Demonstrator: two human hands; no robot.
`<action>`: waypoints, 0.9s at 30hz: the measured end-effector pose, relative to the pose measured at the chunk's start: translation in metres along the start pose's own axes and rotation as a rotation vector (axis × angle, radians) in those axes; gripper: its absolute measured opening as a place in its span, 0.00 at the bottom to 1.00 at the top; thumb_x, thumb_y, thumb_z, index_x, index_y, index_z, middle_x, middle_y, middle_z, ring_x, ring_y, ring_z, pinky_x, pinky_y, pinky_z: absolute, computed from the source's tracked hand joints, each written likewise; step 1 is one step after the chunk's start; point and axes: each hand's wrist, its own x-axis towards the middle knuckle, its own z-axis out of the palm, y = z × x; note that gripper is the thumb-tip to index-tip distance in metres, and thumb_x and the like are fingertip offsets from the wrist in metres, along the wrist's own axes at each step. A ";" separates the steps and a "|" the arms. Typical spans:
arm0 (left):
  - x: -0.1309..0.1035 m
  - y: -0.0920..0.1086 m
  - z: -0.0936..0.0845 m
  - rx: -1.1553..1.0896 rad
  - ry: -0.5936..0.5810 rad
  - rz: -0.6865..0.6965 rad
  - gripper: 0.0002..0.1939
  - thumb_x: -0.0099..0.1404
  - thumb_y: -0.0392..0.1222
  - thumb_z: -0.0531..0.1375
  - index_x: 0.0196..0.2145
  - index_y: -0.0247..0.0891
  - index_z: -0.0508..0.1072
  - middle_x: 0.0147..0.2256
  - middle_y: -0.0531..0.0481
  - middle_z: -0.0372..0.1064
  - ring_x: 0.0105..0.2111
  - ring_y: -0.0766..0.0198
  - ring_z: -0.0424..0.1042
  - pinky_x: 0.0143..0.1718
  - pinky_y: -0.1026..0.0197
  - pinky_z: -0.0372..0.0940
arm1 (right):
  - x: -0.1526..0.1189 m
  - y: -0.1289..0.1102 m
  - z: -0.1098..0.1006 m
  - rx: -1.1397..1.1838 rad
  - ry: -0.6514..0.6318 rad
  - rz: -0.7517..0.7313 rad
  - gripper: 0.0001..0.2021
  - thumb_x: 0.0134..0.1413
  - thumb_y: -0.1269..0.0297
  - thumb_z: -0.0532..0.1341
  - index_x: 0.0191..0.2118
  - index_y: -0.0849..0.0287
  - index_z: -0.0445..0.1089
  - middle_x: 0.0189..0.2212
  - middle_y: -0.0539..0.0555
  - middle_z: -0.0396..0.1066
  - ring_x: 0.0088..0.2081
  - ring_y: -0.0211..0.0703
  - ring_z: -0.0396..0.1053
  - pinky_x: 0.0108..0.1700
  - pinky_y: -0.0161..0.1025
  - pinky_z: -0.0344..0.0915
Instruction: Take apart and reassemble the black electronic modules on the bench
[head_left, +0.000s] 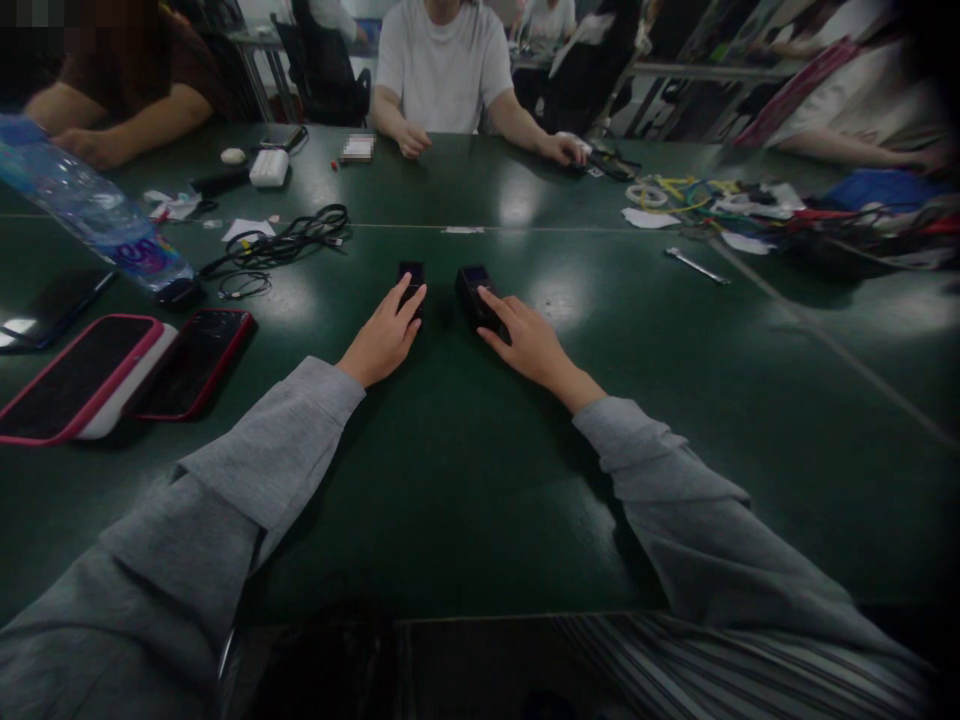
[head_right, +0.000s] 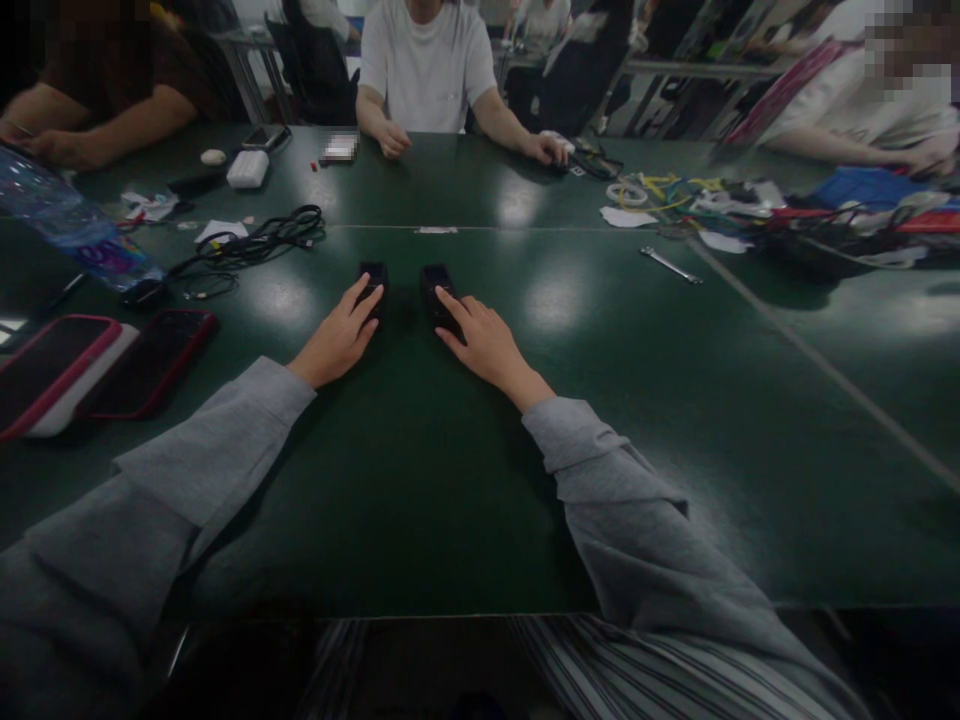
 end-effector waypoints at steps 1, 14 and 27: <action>0.000 0.000 0.000 0.002 -0.002 -0.003 0.28 0.76 0.41 0.49 0.70 0.38 0.50 0.72 0.36 0.41 0.71 0.47 0.47 0.69 0.40 0.52 | 0.000 0.000 0.000 0.001 -0.001 0.000 0.32 0.68 0.54 0.52 0.73 0.54 0.46 0.52 0.63 0.66 0.49 0.58 0.68 0.50 0.57 0.68; 0.000 0.001 0.001 0.051 0.011 -0.011 0.28 0.76 0.41 0.49 0.70 0.38 0.51 0.72 0.36 0.42 0.71 0.46 0.50 0.68 0.41 0.55 | 0.000 -0.002 -0.001 -0.001 -0.020 0.020 0.32 0.68 0.55 0.53 0.73 0.53 0.46 0.52 0.62 0.66 0.49 0.58 0.67 0.51 0.57 0.68; 0.007 0.005 0.002 0.068 0.000 0.003 0.30 0.75 0.43 0.51 0.70 0.34 0.51 0.72 0.32 0.40 0.72 0.44 0.46 0.69 0.40 0.51 | 0.016 -0.037 0.017 -0.048 0.080 0.139 0.30 0.68 0.53 0.53 0.70 0.57 0.52 0.52 0.65 0.66 0.52 0.63 0.66 0.52 0.61 0.69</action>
